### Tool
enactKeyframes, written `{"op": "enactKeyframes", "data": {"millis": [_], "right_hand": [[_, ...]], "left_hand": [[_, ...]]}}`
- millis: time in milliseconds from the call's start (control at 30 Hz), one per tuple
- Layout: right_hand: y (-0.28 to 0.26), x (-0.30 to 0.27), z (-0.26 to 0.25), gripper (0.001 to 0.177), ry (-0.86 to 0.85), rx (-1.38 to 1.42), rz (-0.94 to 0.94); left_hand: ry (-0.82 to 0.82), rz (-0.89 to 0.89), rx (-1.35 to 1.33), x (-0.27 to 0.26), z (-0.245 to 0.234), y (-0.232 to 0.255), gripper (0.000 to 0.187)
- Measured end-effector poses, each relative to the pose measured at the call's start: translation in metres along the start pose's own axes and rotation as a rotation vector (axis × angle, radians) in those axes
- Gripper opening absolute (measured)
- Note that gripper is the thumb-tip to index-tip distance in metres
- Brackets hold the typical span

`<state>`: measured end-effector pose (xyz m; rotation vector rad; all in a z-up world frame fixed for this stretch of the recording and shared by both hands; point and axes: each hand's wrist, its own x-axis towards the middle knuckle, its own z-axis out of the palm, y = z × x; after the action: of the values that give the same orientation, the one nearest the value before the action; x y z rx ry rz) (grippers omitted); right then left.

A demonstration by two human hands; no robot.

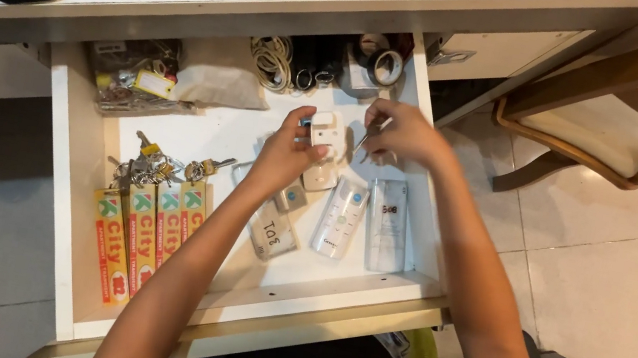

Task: Organizing various items from a desk surface into a drawer

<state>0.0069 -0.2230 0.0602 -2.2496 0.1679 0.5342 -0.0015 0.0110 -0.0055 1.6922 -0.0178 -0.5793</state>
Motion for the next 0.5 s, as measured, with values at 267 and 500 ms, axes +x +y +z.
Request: {"op": "enactKeyframes", "data": {"millis": [267,500], "right_hand": [[-0.022,-0.026,-0.031,0.039,-0.129,0.684,-0.331],[-0.006,0.002,-0.014,0.046,-0.115,1.123,-0.134]], "left_hand": [[0.019,0.062,-0.127,-0.010,0.013,0.024,0.074],[0.043,0.045,-0.198,0.000,0.020,0.010,0.075]]}}
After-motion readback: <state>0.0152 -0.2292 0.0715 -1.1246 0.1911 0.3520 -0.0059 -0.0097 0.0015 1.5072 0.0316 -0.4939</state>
